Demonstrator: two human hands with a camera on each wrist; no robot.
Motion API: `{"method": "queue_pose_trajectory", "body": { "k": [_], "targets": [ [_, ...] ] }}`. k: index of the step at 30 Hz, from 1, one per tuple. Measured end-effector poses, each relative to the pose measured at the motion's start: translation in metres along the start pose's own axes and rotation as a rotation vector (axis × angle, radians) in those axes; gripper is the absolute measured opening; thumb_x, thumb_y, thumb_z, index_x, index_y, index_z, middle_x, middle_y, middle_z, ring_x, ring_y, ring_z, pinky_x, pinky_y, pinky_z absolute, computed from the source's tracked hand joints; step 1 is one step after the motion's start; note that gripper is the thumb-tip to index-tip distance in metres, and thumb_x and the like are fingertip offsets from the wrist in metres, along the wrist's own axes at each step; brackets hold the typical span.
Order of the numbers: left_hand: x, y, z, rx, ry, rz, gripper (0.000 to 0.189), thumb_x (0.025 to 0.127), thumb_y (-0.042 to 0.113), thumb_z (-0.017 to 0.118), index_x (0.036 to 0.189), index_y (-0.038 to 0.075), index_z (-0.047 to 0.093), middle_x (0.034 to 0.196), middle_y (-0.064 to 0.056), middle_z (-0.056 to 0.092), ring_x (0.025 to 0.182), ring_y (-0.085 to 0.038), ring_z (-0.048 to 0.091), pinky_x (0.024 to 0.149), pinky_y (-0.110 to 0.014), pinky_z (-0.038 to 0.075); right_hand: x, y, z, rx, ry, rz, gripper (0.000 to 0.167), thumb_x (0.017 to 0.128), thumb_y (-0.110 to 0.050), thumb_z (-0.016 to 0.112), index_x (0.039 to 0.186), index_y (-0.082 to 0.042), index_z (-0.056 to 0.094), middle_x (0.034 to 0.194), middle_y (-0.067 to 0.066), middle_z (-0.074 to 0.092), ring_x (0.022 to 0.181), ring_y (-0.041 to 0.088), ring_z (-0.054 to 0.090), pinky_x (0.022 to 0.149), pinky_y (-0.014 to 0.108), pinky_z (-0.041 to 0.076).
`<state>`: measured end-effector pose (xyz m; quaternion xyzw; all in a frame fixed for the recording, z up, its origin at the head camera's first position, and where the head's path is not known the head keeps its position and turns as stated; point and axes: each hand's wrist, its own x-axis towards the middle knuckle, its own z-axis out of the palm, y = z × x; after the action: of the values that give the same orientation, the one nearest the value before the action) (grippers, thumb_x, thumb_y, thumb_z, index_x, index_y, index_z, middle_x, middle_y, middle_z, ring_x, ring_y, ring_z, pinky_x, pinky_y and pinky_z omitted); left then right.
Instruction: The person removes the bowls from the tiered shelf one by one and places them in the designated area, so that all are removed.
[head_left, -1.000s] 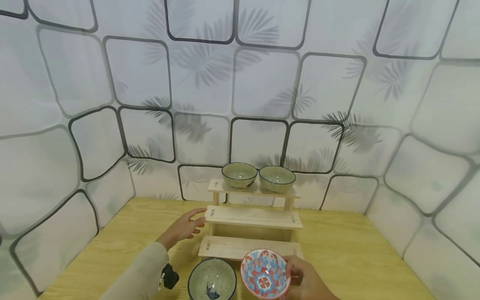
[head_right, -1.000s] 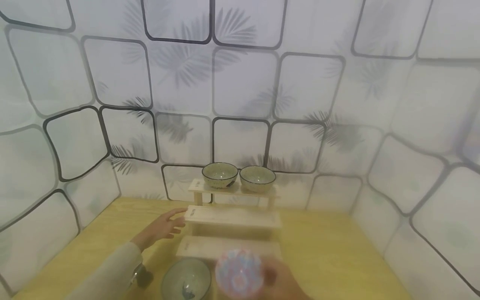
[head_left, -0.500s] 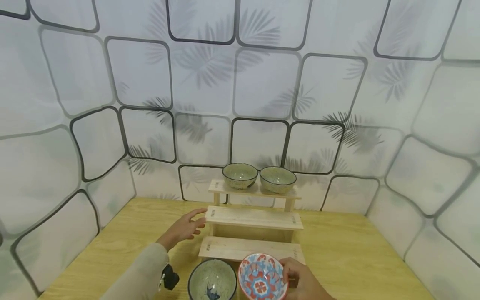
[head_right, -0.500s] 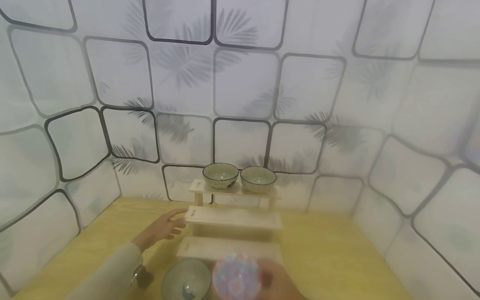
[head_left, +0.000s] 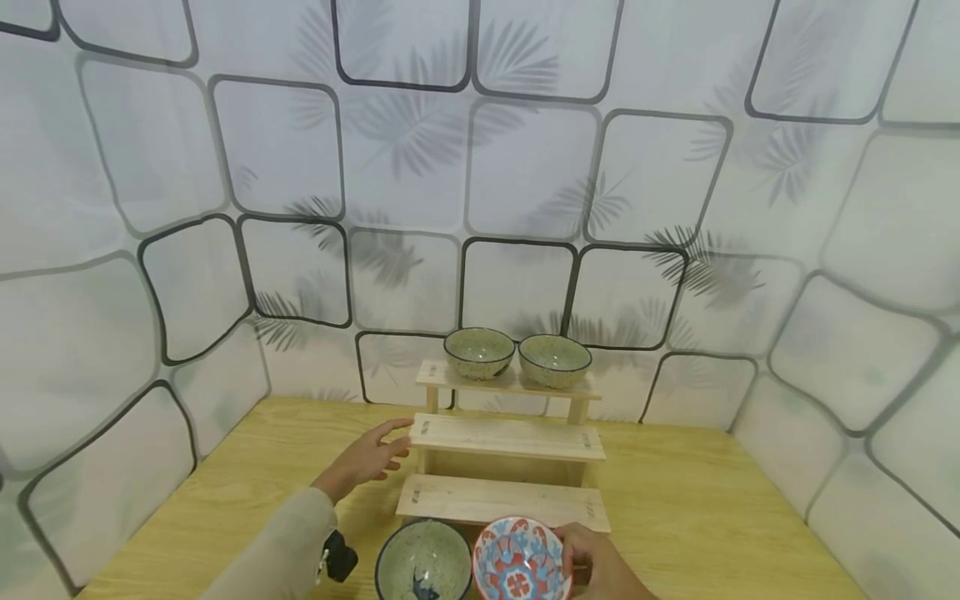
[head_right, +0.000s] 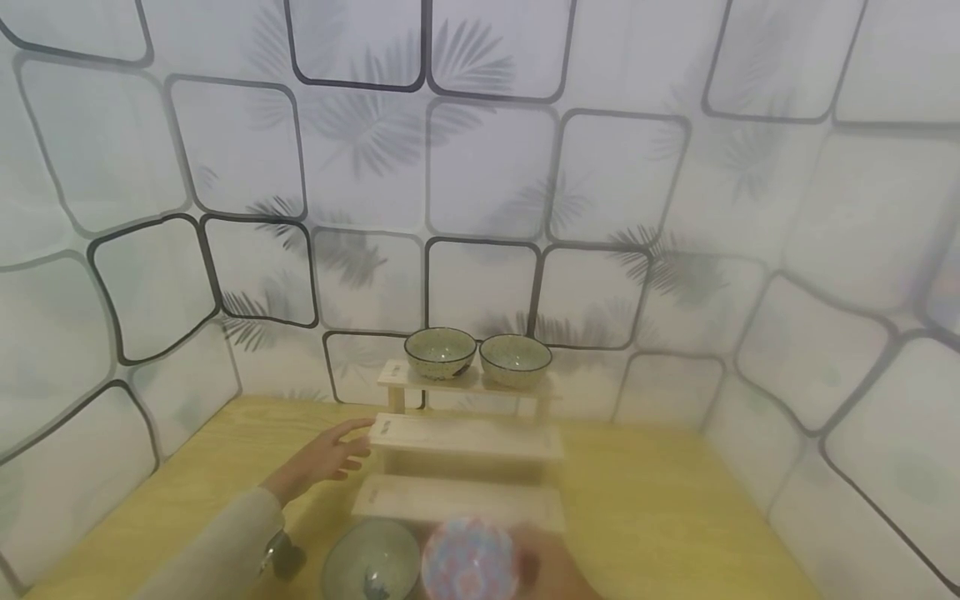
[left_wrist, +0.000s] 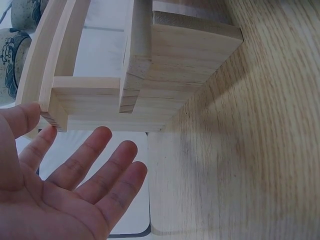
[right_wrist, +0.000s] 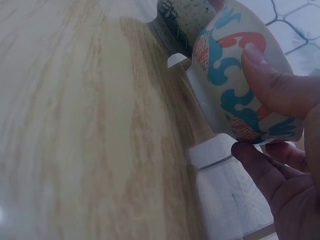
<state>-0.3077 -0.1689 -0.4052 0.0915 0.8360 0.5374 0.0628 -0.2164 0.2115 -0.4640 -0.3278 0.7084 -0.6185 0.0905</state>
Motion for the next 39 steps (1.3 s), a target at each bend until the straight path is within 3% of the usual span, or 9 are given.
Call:
{"method": "queue_pose_trajectory", "body": {
  "k": [14,21,29,37,39],
  "targets": [
    [-0.0015,0.0006,-0.0001,-0.005,0.004,-0.014,0.052,0.099,0.039,0.055,0.147,0.02,0.044,0.123,-0.014,0.063,0.104,-0.033,0.062,0.083,-0.051,0.049,0.0011,0.0021,-0.0015,-0.049,-0.005,0.006,0.037,0.071,0.004,0.083,0.072,0.001,0.046,0.124,0.03,0.048,0.103,0.021,0.063,0.073,0.036,0.055],
    [-0.0022,0.0014,0.0008,-0.006,0.007,-0.014,0.052,0.099,0.039,0.055,0.147,0.02,0.044,0.123,-0.014,0.063,0.104,-0.032,0.062,0.083,-0.051,0.049,-0.0008,0.0032,-0.0019,-0.038,0.007,0.047,0.038,0.068,0.004,0.083,0.071,0.002,0.045,0.124,0.025,0.051,0.103,0.02,0.062,0.074,0.035,0.055],
    [-0.0029,0.0027,0.0006,0.001,0.005,-0.016,0.052,0.099,0.039,0.055,0.147,0.02,0.044,0.123,-0.014,0.063,0.104,-0.033,0.062,0.083,-0.052,0.049,-0.0024,0.0028,-0.0013,-0.102,-0.009,-0.058,0.035,0.069,0.007,0.08,0.071,0.0,0.045,0.116,0.021,0.054,0.104,0.011,0.057,0.073,0.031,0.054],
    [-0.0034,0.0028,-0.0014,0.003,0.0,-0.018,0.052,0.1,0.038,0.055,0.147,0.02,0.044,0.123,-0.014,0.062,0.106,-0.035,0.062,0.082,-0.051,0.049,-0.0024,0.0011,-0.0011,-0.043,-0.042,0.016,0.034,0.073,0.005,0.078,0.073,0.004,0.045,0.117,0.015,0.051,0.104,0.011,0.056,0.076,0.031,0.054],
    [-0.0034,0.0028,-0.0014,0.006,0.0,-0.018,0.052,0.099,0.038,0.055,0.147,0.02,0.044,0.123,-0.014,0.062,0.106,-0.035,0.062,0.082,-0.051,0.05,-0.0021,0.003,-0.001,-0.078,-0.044,-0.028,0.034,0.071,0.006,0.079,0.072,0.004,0.045,0.114,0.016,0.052,0.103,0.01,0.056,0.075,0.031,0.054]
  ]
}}
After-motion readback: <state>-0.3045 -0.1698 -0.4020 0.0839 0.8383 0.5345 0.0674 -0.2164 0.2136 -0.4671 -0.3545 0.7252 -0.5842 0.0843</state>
